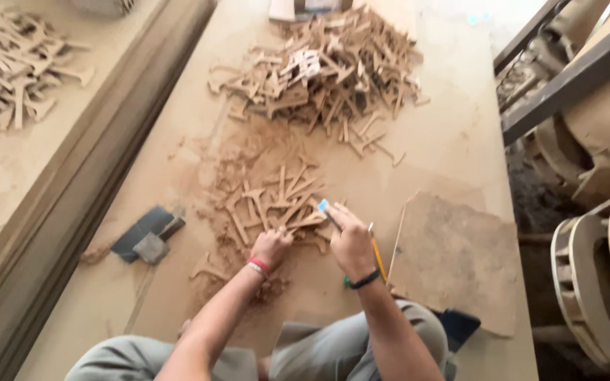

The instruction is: The person sits on the floor and sands small wooden pieces using a sanding block. They pick up each piece, sand it, and place it back on the floor, repeating the process for multiple items.

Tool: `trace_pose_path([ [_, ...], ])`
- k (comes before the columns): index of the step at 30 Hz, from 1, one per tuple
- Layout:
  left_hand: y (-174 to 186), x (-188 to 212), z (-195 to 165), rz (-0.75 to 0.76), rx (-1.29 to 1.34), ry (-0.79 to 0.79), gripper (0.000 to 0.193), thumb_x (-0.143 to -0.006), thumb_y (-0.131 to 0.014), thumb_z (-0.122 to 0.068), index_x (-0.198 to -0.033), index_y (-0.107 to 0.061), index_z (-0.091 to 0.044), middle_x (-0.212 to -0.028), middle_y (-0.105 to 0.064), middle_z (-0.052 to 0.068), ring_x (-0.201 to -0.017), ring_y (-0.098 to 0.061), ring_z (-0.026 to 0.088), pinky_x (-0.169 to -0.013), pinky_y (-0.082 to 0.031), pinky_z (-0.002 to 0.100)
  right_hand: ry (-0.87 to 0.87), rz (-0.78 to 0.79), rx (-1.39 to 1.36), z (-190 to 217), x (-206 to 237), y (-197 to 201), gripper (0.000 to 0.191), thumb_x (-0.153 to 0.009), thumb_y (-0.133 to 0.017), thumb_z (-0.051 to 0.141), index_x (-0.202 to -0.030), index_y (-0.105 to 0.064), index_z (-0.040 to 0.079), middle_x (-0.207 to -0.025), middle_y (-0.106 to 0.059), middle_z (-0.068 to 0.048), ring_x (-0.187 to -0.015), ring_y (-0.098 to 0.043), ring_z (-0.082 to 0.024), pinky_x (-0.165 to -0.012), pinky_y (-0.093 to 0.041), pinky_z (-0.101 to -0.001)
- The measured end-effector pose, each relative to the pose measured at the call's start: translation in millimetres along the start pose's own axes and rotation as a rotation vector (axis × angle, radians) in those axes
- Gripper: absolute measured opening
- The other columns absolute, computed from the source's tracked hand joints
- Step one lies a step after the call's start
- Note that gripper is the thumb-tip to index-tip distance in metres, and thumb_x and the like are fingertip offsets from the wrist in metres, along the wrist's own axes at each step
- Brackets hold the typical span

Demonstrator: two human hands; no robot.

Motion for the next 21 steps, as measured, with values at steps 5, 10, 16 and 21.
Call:
trace_pose_path([
  [5, 26, 6, 17, -0.030, 0.214, 0.231, 0.018, -0.095, -0.057, -0.015, -0.103, -0.073, -0.013, -0.086, -0.072, 0.012, -0.074, -0.073, 0.029, -0.061, -0.059, 0.042, -0.061, -0.011, -0.037, -5, -2, 2, 0.041, -0.086, -0.055, -0.004, -0.122, -0.072, 0.006, -0.128, -0.068, -0.022, -0.118, -0.065, -0.038, -0.102, -0.051, -0.0400],
  [10, 71, 41, 53, -0.332, 0.621, 0.656, 0.016, -0.090, -0.071, -0.020, -0.101, -0.080, -0.014, -0.086, -0.078, 0.011, -0.072, -0.074, 0.023, -0.064, -0.059, 0.038, -0.033, -0.044, -0.016, 7, 0, 4, 0.038, -0.088, -0.058, -0.003, -0.122, -0.072, 0.005, -0.125, -0.069, -0.021, -0.113, -0.067, -0.038, -0.097, -0.053, -0.0408],
  [16, 41, 101, 43, -0.376, 1.581, 1.025, 0.014, -0.093, -0.067, -0.009, -0.102, -0.077, -0.004, -0.081, -0.072, 0.005, -0.062, -0.064, 0.015, -0.055, -0.055, 0.032, 0.303, 0.114, 0.104, 70, 44, -36, 0.050, -0.083, -0.053, -0.008, -0.131, -0.066, -0.001, -0.131, -0.067, -0.026, -0.091, -0.070, -0.036, -0.085, -0.055, -0.0417],
  [21, 9, 122, 28, -0.486, 1.999, 1.311, 0.010, -0.095, -0.067, -0.015, -0.101, -0.074, -0.012, -0.082, -0.071, 0.005, -0.062, -0.064, 0.015, -0.054, -0.052, 0.030, 0.443, 0.236, 0.009, 100, 81, -79, 0.052, -0.081, -0.059, -0.002, -0.133, -0.063, -0.005, -0.136, -0.061, -0.028, -0.109, -0.065, -0.042, -0.097, -0.052, -0.0448],
])
Point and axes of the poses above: each hand's wrist, its own x-axis away from the middle knuckle, its own y-axis out of the back of the hand, z = x × y, the point moved 4 cm from there along -x, towards the middle knuckle
